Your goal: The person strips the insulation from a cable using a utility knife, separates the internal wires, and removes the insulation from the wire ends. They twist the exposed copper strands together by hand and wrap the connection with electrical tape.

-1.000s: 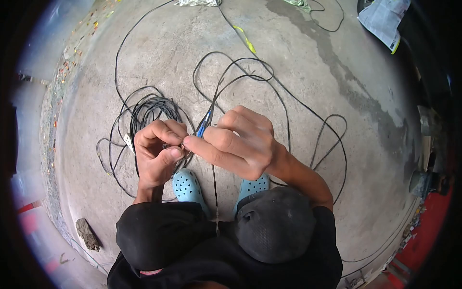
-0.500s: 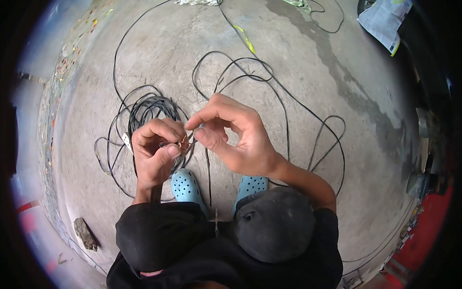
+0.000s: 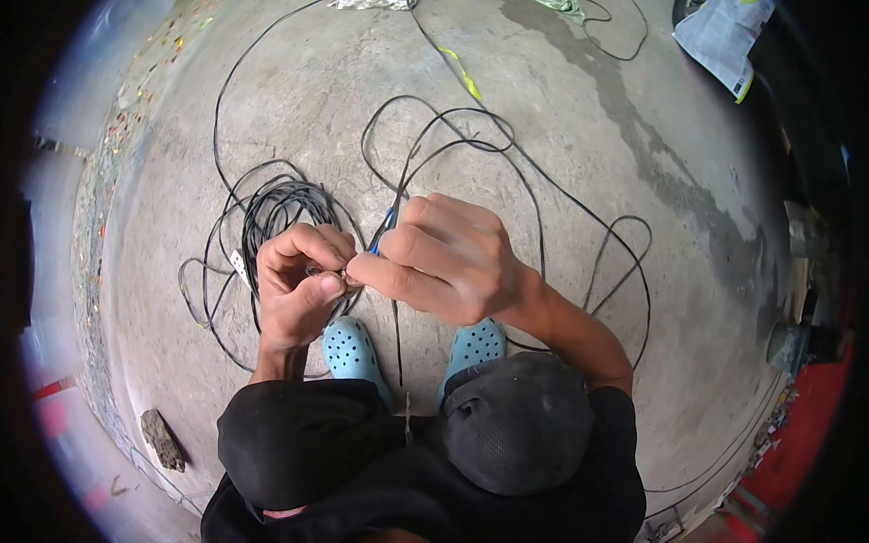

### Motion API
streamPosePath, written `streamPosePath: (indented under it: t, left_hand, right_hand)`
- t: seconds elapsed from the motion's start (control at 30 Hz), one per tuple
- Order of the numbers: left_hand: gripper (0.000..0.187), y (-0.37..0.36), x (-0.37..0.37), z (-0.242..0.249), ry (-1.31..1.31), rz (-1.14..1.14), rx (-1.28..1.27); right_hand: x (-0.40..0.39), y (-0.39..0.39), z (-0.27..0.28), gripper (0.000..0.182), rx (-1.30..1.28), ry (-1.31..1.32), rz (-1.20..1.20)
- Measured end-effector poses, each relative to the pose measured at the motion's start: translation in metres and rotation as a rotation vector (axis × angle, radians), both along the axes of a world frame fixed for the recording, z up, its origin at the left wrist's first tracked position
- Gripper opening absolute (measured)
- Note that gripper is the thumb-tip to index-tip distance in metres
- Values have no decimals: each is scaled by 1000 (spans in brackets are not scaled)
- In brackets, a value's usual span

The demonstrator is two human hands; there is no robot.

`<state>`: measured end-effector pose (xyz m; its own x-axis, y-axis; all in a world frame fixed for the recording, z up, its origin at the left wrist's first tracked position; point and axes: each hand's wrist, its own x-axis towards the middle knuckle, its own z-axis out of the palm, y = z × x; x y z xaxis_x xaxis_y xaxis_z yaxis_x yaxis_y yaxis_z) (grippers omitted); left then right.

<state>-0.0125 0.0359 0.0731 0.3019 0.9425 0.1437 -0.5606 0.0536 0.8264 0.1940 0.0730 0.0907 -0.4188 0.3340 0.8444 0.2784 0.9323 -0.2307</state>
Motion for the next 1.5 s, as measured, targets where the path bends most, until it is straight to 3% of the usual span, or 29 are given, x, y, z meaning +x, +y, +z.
streamPosePath:
  t: [0.03,0.13,0.23,0.27,0.37,0.47,0.6,0.8,0.9,1.0,1.1,1.13,1.23,1.33,1.47,1.5]
  left_hand:
    - [14,0,-1,-1,0,2,11]
    - [14,1,-1,0,9,7,35]
    - [13,2,-3,-1,45,20,27]
    - [13,2,-3,-1,61,26,21]
    - [13,1,-3,-1,17,22,-8]
    - [13,2,-3,0,-41,16,-18]
    - [13,1,-2,-1,-70,-8,-37]
    - [12,0,0,0,-62,-23,-67]
    - [13,-1,2,3,-2,-6,-60]
    - [12,1,-1,-1,-43,-24,-27]
    - [11,2,-2,-2,14,6,13]
    - [11,1,-3,-2,30,3,26]
    - [11,2,-3,-2,32,-18,19]
    - [11,1,-3,0,-1,-13,-23]
    - [12,1,-2,-1,-70,-26,-67]
    - [12,1,-2,-2,-82,-28,-72]
  right_hand:
    - [-2,-1,-1,25,-80,34,26]
    - [-3,-10,16,14,-762,116,202]
    - [0,-15,13,13,-1625,407,481]
    - [0,-15,10,18,-1635,401,485]
    - [2,-14,8,23,-1141,273,291]
    - [-1,-10,12,31,-417,194,-32]
    - [3,0,-7,44,58,85,-72]
    - [4,3,0,45,325,-64,-198]
    - [4,3,3,40,326,-109,-170]
    - [-1,-1,8,18,44,-69,-88]
    - [-4,-12,24,7,-744,22,159]
    - [4,-13,24,7,-1159,53,315]
    - [5,-11,25,13,-1787,292,522]
    - [4,-18,16,19,-1315,209,366]
    - [-2,-6,5,31,-258,106,-52]
    - [-2,-6,3,31,-150,61,-72]
